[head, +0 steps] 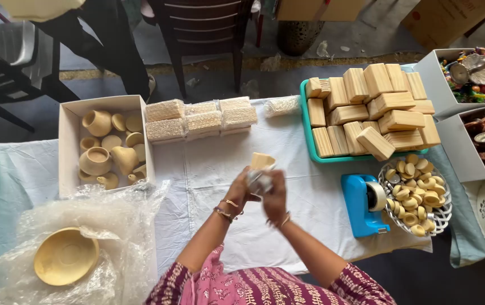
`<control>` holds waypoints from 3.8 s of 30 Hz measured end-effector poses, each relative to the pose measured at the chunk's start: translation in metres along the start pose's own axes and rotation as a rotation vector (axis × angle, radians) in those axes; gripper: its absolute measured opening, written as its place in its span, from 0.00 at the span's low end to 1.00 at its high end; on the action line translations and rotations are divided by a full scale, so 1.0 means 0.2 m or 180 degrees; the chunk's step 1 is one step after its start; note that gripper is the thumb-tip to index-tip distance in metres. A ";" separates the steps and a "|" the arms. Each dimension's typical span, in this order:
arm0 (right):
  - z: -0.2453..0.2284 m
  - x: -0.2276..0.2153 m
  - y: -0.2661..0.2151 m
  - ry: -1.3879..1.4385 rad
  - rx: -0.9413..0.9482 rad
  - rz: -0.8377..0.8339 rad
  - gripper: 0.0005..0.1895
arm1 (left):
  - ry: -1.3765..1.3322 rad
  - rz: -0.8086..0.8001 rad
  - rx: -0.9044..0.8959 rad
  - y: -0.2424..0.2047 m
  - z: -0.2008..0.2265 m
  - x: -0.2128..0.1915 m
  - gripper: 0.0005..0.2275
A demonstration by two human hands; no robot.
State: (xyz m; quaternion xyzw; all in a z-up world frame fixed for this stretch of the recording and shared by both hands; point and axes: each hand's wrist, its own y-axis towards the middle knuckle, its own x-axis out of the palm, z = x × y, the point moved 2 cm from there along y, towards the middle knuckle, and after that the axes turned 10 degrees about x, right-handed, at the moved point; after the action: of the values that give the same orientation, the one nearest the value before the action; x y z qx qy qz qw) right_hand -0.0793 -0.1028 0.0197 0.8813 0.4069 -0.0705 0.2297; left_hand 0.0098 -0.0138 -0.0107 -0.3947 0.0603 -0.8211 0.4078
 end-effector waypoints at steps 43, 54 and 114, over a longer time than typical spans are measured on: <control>-0.11 -0.38 -0.02 0.1109 0.0152 -0.1232 0.11 | -0.0608 0.0835 0.1310 -0.45 -0.28 0.34 0.23; -0.30 -0.37 -0.04 0.0861 -0.0711 -0.1779 0.14 | -0.1141 0.0964 0.1582 -0.46 -0.20 0.26 0.23; -0.19 -0.24 0.29 0.0103 -0.0068 -0.0976 0.10 | 0.0180 0.0950 0.1399 -0.29 -0.18 0.28 0.33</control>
State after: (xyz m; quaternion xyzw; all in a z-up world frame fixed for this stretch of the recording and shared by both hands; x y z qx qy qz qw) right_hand -0.0707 -0.1509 0.0881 0.8074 0.5410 -0.0862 0.2190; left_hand -0.0715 -0.0242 0.0229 -0.2603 -0.0505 -0.7560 0.5985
